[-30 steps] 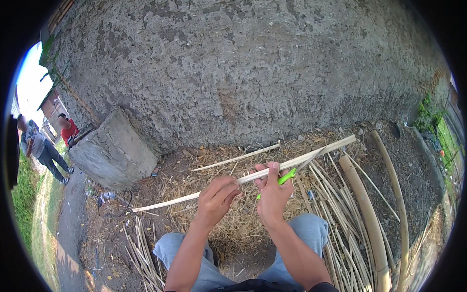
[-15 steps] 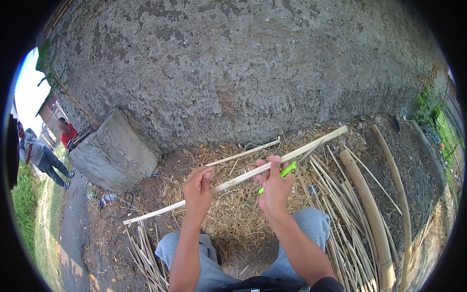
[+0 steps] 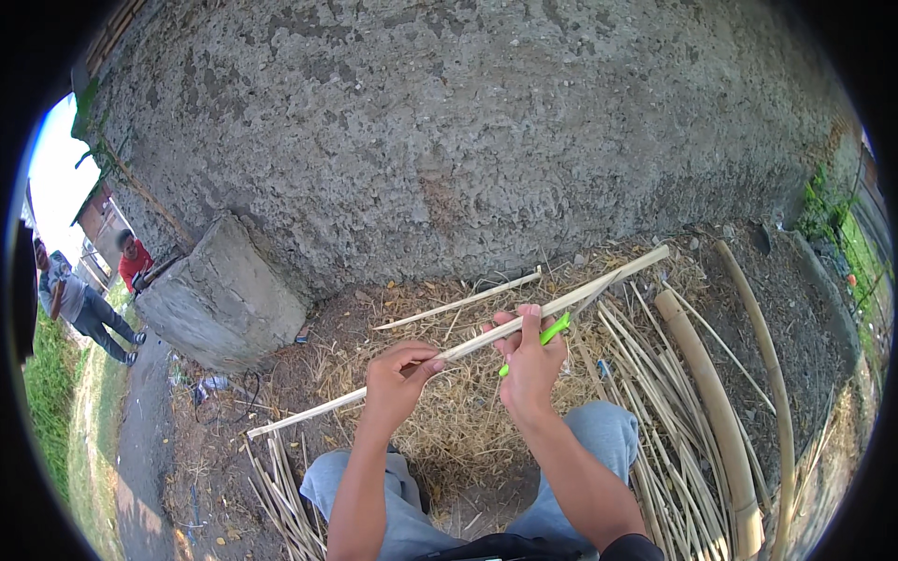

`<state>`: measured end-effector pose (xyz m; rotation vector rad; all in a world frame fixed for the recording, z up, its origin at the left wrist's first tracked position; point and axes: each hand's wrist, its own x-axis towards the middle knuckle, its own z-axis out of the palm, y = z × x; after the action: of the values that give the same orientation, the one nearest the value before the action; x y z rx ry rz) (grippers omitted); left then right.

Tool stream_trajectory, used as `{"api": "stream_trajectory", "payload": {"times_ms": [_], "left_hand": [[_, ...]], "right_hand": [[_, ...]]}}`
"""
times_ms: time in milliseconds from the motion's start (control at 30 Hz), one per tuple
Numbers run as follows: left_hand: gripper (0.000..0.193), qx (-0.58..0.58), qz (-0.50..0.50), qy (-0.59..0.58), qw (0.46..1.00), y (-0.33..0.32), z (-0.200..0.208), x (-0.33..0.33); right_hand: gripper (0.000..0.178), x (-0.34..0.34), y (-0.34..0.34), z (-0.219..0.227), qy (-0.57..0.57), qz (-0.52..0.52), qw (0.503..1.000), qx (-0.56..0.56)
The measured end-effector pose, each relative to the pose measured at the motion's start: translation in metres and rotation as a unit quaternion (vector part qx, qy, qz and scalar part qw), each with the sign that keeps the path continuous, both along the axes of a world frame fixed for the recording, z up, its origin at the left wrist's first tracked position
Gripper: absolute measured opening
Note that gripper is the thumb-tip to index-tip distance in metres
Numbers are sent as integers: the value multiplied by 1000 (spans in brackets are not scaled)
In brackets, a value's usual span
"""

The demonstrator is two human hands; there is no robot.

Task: The person scrapes a long bamboo strip with a large knife, then trims and carves along the strip using a small utility knife.

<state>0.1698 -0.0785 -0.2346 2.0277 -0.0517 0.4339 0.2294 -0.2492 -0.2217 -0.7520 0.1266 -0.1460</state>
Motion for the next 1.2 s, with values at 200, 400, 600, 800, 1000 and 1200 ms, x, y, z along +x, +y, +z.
{"api": "stream_trajectory", "payload": {"times_ms": [200, 400, 600, 800, 1000, 1200], "left_hand": [[8, -126, -1, -18, 992, -4, -5, 4], [7, -57, 52, 122, 990, -3, 1, 3], [13, -131, -25, 142, 981, -6, 9, -3], [26, 52, -29, -43, 997, -9, -2, 0], [18, 4, -30, -106, 994, -5, -9, 3], [10, 36, -20, -88, 995, 0, -7, 1]], "right_hand": [[24, 0, 0, 0, 1, 0, 1000, 5], [25, 0, 0, 2, 0, 2, 1000, 4], [25, 2, -6, 8, 14, 21, 1000, -19], [23, 7, -12, 7, 28, 37, 999, -1], [23, 10, -13, 5, 21, 54, 998, -15], [24, 6, -14, 9, 3, 67, 997, -50]]}}
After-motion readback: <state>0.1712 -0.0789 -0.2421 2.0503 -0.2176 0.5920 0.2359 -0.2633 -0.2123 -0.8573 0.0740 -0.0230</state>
